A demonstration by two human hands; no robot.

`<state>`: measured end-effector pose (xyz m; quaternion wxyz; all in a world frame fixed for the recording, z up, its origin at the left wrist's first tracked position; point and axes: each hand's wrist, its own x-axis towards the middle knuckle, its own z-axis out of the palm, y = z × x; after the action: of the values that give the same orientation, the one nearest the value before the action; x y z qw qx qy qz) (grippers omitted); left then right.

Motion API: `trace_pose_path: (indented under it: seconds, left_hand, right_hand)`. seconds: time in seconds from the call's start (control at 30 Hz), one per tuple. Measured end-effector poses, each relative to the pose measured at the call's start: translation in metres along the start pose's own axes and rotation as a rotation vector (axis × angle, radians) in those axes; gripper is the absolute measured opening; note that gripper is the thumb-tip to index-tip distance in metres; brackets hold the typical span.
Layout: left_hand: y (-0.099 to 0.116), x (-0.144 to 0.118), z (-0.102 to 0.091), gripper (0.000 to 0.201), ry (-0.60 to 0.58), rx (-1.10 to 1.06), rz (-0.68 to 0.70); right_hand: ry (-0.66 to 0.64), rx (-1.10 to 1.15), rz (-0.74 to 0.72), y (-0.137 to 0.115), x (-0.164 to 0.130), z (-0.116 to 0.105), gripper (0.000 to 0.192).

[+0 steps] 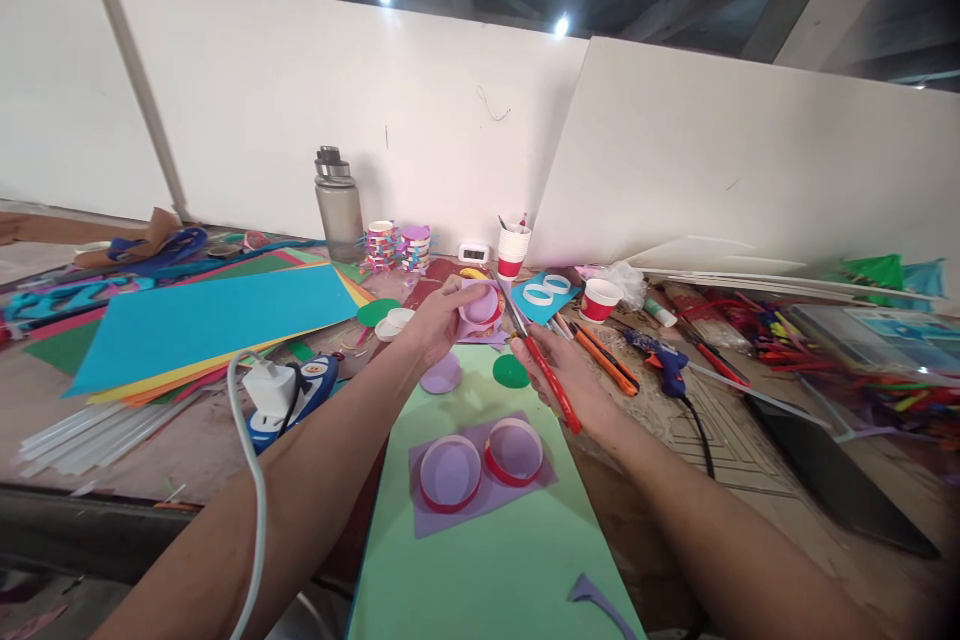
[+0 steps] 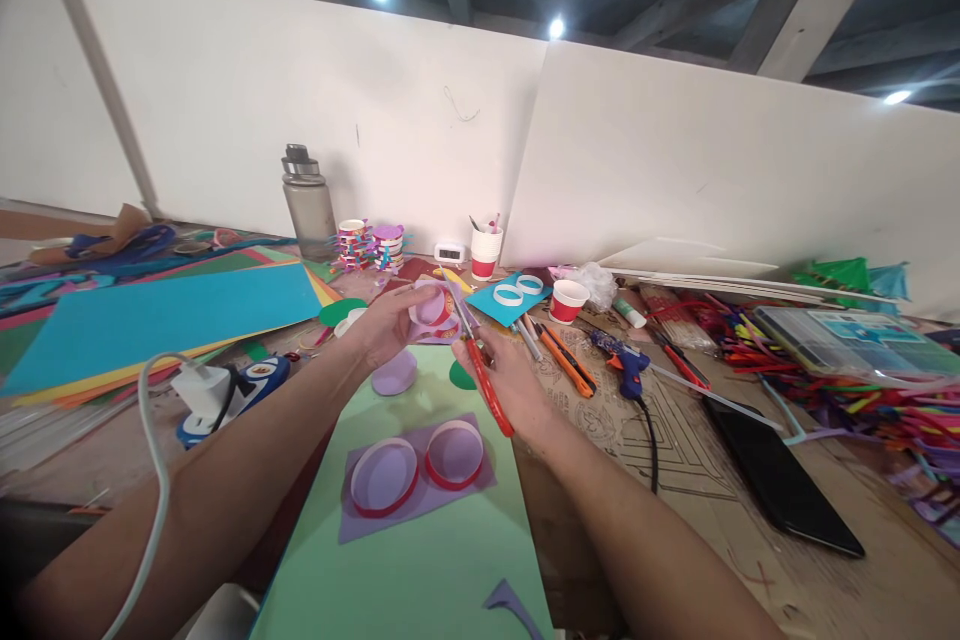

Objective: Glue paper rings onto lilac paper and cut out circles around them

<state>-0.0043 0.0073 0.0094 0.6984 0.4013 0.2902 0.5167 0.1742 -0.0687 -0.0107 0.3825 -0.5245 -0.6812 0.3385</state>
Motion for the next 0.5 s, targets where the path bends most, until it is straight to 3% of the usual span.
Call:
trace_pose_path:
  seconds: [0.2, 0.5]
  left_hand:
    - [-0.011, -0.003, 0.012, 0.023, 0.154, -0.2, -0.141]
    - [-0.026, -0.004, 0.018, 0.023, 0.27, -0.31, 0.079]
  right_hand:
    - [0.121, 0.033, -0.002, 0.0, 0.001, 0.0, 0.032]
    - [0.118, -0.025, -0.011, 0.004, 0.0, 0.01, 0.03]
